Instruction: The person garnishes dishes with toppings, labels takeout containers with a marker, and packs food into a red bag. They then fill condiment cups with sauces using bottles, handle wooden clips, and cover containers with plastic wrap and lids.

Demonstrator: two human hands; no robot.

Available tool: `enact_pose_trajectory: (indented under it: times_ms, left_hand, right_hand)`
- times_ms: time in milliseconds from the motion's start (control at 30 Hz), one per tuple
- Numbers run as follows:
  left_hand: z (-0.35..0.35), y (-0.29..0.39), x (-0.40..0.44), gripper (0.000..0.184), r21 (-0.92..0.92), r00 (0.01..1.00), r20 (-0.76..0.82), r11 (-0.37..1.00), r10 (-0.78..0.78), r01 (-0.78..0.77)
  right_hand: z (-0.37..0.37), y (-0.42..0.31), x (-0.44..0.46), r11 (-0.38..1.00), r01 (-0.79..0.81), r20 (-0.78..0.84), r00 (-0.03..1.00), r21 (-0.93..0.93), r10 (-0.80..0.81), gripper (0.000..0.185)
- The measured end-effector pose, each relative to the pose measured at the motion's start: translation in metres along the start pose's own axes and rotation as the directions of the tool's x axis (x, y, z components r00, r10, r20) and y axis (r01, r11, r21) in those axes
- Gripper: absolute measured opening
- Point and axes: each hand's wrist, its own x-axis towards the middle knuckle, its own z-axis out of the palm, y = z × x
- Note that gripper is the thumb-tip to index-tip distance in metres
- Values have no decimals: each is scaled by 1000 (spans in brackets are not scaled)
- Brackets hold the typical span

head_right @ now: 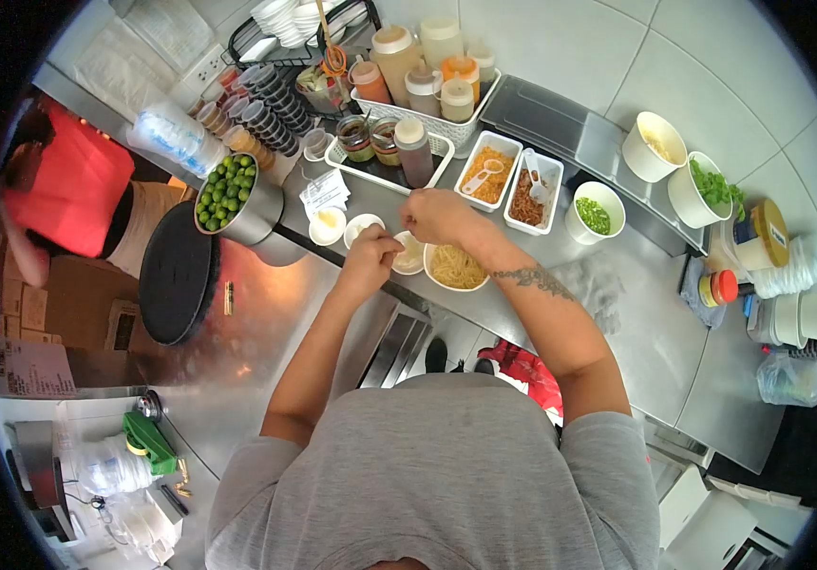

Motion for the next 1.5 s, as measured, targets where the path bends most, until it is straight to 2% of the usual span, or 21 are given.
enact_pose_trajectory:
  times_ms: [67,167,200,267,367,467,567,667,767,867,967,1067,1167,1200,1267,1367,1467,1500]
  left_hand:
    - [-14,7,2,8,-50,983,73,984,-168,171]
    - [-30,-22,4,13,-33,979,-106,984,-176,174]
    - [-39,-36,6,16,97,972,-193,983,-135,156]
    - [-59,-56,10,14,327,969,-218,927,-116,184]
    - [-69,-77,8,13,508,982,-158,844,-106,173]
    - [-70,-82,6,13,495,987,-83,854,-136,159]
    - [-77,-90,7,11,170,943,30,931,-331,321]
    - [-73,-93,2,8,496,980,-120,845,-161,200]
    - [-68,-96,-1,8,519,988,-102,842,-113,149]
    - [-76,-90,-1,7,342,976,-35,915,-214,213]
    - [-77,-93,-1,6,434,972,-91,870,-218,236]
    - [-74,-68,9,4,222,953,-184,934,-242,281]
    - [-67,-22,23,5,-26,987,-44,987,-157,156]
    - [-66,3,28,7,-72,990,25,987,-140,142]
    - [-56,33,35,8,-109,990,138,994,41,-26]
    - [-39,64,39,7,-61,942,312,992,121,-108]
    - [-15,81,36,10,236,808,572,915,141,-327]
    - [-10,84,38,10,268,789,601,899,126,-348]
  right_hand:
    - [0,-2,1,1000,2,-5,1000,-19,-3,12]
    - [-1,-6,3,999,-8,13,1000,-42,8,11]
    - [0,-6,5,999,-12,32,999,-37,13,11]
    - [2,-9,6,1000,-3,39,999,-25,4,11]
    - [4,-15,9,1000,29,-6,1000,-2,-29,11]
    - [3,-20,7,999,24,-63,998,35,-22,12]
    - [-1,-18,0,996,0,-119,993,84,10,11]
    - [-8,-18,-14,990,-34,-166,984,134,56,10]
    - [-21,-15,-37,987,-79,-247,963,137,111,9]
    - [-25,-8,-70,980,-160,-331,924,118,191,9]
    - [-24,0,-98,965,-223,-374,890,137,259,12]
    - [-20,-4,-118,933,-306,-366,860,188,355,21]
    - [-17,-11,-125,853,-464,-257,817,240,517,31]
    - [-11,-10,-125,857,-432,-296,810,283,506,33]
    - [6,-4,-123,862,-356,-375,791,361,484,36]
    - [12,-2,-121,865,-351,-404,777,358,483,37]
    - [22,1,-120,875,-298,-445,771,382,457,40]
    - [22,0,-119,870,-294,-453,762,395,463,41]
